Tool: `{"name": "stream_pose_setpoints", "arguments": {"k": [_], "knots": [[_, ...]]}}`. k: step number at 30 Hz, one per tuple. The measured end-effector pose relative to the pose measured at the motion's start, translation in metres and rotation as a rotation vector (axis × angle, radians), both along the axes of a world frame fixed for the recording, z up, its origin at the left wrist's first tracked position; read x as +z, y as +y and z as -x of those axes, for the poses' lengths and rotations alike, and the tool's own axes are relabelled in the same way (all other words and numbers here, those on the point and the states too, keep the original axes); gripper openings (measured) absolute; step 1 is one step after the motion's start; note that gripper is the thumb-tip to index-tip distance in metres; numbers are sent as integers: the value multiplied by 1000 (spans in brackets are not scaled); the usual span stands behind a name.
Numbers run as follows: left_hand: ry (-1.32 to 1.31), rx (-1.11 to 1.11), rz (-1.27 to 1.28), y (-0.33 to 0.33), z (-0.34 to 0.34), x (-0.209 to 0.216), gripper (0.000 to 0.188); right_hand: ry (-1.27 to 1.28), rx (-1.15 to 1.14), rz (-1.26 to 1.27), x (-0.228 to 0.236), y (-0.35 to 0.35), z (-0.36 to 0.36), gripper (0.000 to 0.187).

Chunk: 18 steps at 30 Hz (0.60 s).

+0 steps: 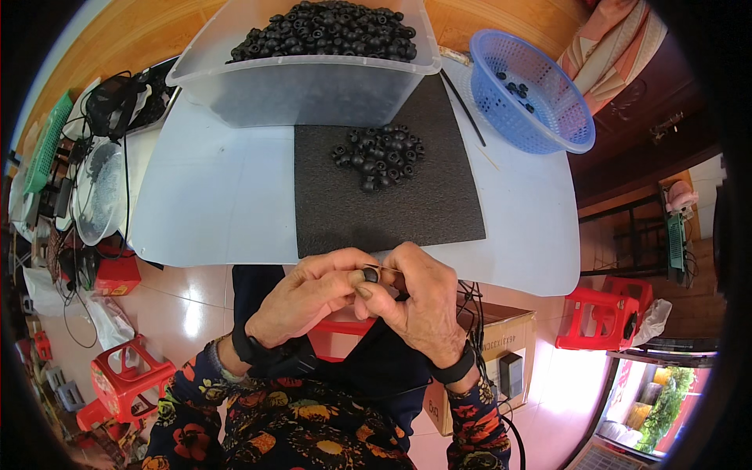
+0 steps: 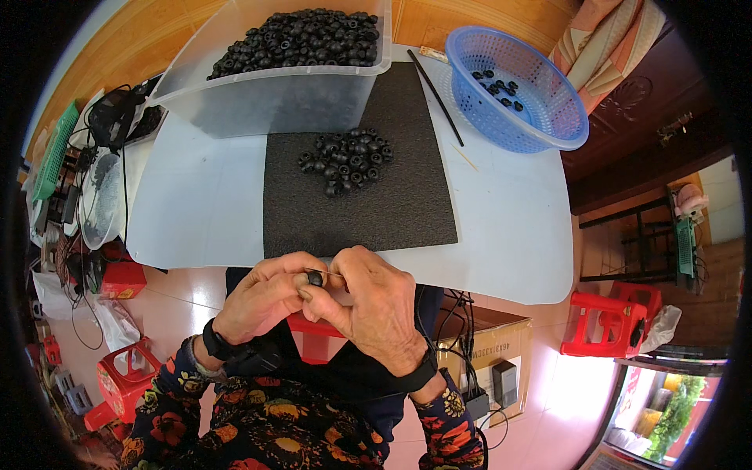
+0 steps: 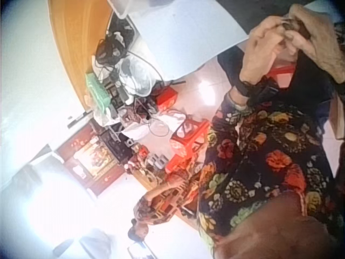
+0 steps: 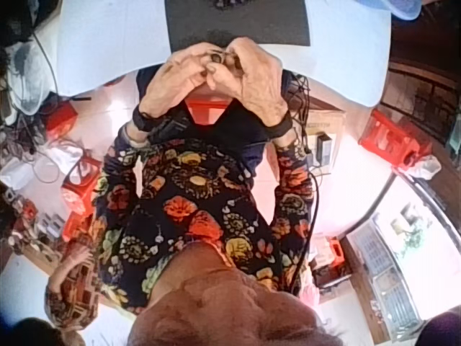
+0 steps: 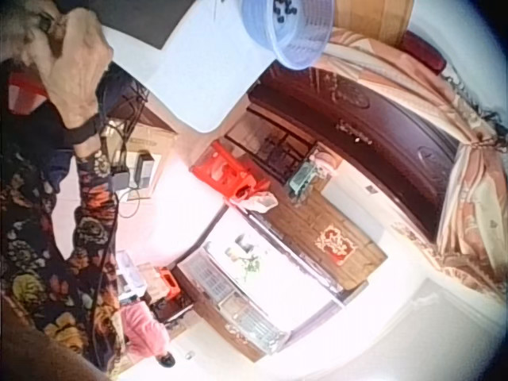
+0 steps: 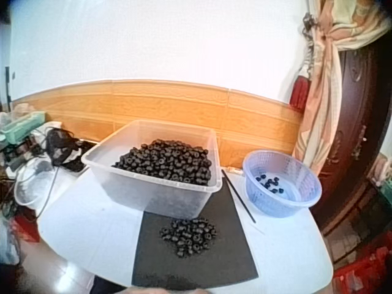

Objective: Trimming flash or excess material from small black rubber components using a knife.

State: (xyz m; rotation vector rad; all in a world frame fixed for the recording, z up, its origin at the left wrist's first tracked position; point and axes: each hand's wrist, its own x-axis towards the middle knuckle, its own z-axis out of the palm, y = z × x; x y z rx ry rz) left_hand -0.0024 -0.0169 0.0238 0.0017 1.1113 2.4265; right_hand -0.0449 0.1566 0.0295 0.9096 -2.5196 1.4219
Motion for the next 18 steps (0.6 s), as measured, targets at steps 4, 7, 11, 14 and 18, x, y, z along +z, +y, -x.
{"name": "stream_pose_setpoints", "arguments": {"k": [4,7,11,14,18], "knots": [[0,-2,22,0,0,0,26,20,16,-21,-2,1,1,36],[-15,-2,26,1,1,0,26,34,15,-54,-2,1,0,37],[1,25,-1,-1,0,-7,28,75,7,-69,0,0,0,37],[38,18,-26,-1,1,-9,29,175,19,-54,-8,1,0,36],[11,32,-7,-2,0,-6,29,91,-34,-20,-3,-3,-2,36]]}}
